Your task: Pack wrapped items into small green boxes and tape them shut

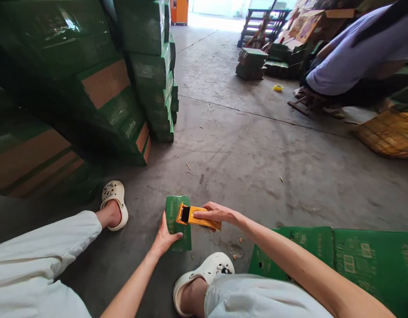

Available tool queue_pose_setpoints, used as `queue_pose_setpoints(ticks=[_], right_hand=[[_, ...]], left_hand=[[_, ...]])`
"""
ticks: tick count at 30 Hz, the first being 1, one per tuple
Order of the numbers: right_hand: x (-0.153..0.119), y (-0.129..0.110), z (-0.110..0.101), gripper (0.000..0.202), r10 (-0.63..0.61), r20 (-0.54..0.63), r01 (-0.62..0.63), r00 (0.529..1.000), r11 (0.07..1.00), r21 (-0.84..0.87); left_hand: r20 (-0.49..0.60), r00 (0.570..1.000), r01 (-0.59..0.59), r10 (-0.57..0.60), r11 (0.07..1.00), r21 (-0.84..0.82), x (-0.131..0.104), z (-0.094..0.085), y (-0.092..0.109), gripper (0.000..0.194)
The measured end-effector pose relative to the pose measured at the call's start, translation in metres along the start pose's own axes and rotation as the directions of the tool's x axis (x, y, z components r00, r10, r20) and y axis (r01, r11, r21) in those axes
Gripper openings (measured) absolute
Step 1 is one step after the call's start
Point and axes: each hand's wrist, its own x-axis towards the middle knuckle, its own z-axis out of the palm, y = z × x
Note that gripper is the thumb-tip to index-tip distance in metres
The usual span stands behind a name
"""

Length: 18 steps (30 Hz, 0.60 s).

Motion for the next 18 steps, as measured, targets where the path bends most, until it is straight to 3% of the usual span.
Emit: queue_pose_setpoints(ticks=[3,5,7,11,12,14,16,18], right_hand=[[0.006,-0.006,0.005,0.074,-0.033,0.045,0.032,0.998,0.999,0.037],[0.009,-0.009,0.007,0.074,-0.061,0.067,0.055,0.996,0.995,0.079],[0.01,-0.011,0.007,0.073,-0.07,0.084,0.059,0.994,0.99,0.131],[0.009,-0.01,0.007,0.073,-0.053,0.094,0.034,0.994,0.981,0.192],[0.008,-0.009,0.008,0.073,-0.053,0.094,0.034,0.994,0.98,0.197],[0.005,-0.01,0.01,0.073,-0.064,0.095,0.043,0.993,0.977,0.211],[0.002,-0.013,0.013,0.072,-0.084,0.095,0.06,0.992,0.972,0.227],[-0.001,-0.015,0.014,0.071,-0.109,0.093,0.085,0.99,0.968,0.238]], left_hand=[[0.163,0.986,0.05,-0.023,0.986,-0.161,0.009,-0.033,-0.006,0.127],[0.202,0.976,0.132,-0.083,0.96,-0.245,0.009,-0.045,-0.009,0.126],[0.149,0.973,0.219,-0.177,0.911,-0.349,0.008,-0.049,-0.009,0.114],[-0.066,0.936,0.27,-0.346,0.827,-0.493,0.013,-0.054,0.01,0.068],[-0.037,0.932,0.286,-0.361,0.794,-0.537,0.015,-0.056,0.018,0.061],[0.152,0.916,0.379,-0.372,0.672,-0.636,0.021,-0.06,0.035,0.054],[0.371,0.848,0.526,-0.378,0.511,-0.68,0.026,-0.063,0.05,0.047],[0.471,0.792,0.607,-0.389,0.416,-0.677,0.031,-0.064,0.059,0.04]])
